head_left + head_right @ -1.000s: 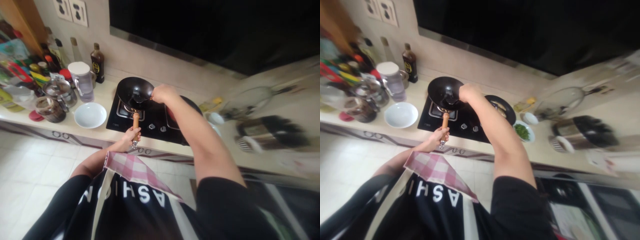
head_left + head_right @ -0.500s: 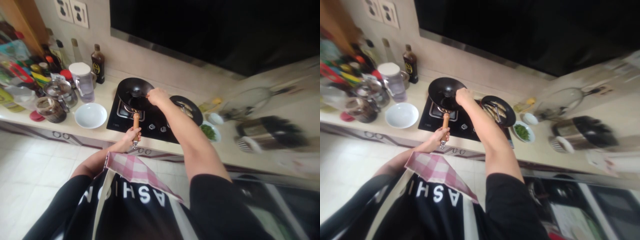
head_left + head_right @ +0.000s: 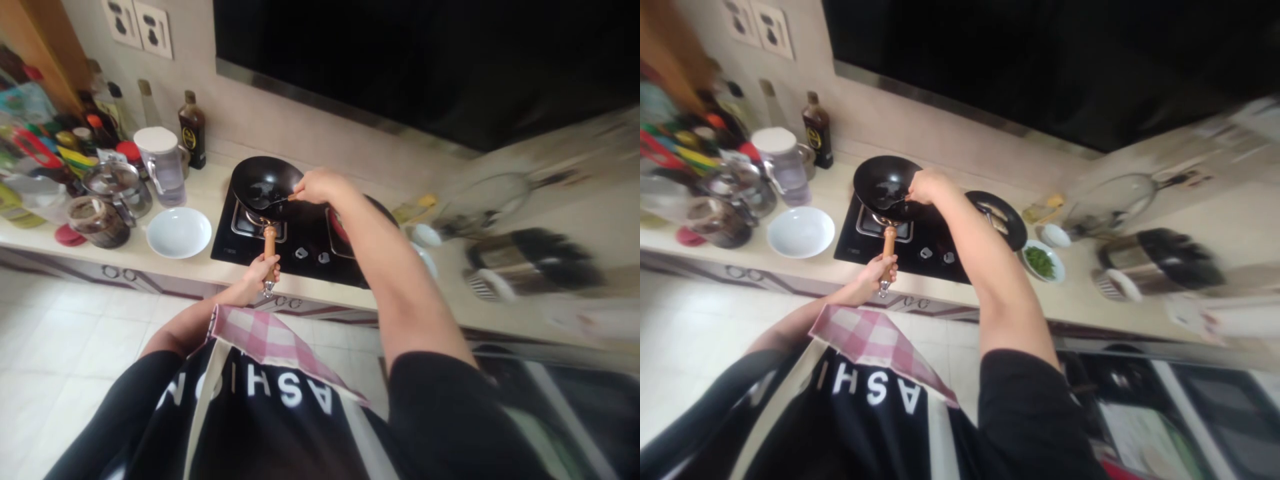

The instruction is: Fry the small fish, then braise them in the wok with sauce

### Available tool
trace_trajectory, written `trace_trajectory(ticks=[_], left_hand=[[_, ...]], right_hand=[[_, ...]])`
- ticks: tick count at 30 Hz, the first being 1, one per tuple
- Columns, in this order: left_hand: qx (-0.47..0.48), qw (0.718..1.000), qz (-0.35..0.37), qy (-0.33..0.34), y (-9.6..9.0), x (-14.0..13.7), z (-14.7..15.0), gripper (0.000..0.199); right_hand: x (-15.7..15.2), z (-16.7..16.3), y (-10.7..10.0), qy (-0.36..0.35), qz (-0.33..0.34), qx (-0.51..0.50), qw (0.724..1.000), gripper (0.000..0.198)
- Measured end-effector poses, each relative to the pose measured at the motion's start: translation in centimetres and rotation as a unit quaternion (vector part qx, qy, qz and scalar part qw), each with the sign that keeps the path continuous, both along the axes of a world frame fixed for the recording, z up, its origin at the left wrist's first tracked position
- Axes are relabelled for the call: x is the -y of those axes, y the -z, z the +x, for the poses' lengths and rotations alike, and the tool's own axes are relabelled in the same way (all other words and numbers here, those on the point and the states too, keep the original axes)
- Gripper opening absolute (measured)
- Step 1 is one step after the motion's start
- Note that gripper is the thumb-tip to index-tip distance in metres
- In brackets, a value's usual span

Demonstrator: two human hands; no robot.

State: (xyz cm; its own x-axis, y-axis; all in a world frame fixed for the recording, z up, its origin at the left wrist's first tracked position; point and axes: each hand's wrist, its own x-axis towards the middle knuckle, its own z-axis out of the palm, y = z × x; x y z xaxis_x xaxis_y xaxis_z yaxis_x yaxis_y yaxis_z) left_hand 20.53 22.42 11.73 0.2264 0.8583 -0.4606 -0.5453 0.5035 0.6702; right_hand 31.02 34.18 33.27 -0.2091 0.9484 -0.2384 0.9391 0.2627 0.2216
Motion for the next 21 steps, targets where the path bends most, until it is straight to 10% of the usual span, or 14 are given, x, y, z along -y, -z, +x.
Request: trace_trajectory(ticks=[6, 15, 21], left_hand=[[0.000, 1.000, 0.010, -0.003, 0.2, 0.0, 0.1, 0.021], [0.002, 1.000, 0.007, -0.003, 0.2, -0.1, 0.1, 0.020], [0.001, 1.000, 0.007, -0.009, 0.1, -0.2, 0.2, 0.022]], right_hand=[[-0.3, -1.2, 4.2, 0.022, 0.090, -0.020, 0.995, 0.040], [0.8, -0.7, 1.0, 0.021, 0.026, 0.053, 0.998, 0.040], [0.3, -1.0, 4.0, 0.014, 0.067, -0.037, 0.997, 0.037]])
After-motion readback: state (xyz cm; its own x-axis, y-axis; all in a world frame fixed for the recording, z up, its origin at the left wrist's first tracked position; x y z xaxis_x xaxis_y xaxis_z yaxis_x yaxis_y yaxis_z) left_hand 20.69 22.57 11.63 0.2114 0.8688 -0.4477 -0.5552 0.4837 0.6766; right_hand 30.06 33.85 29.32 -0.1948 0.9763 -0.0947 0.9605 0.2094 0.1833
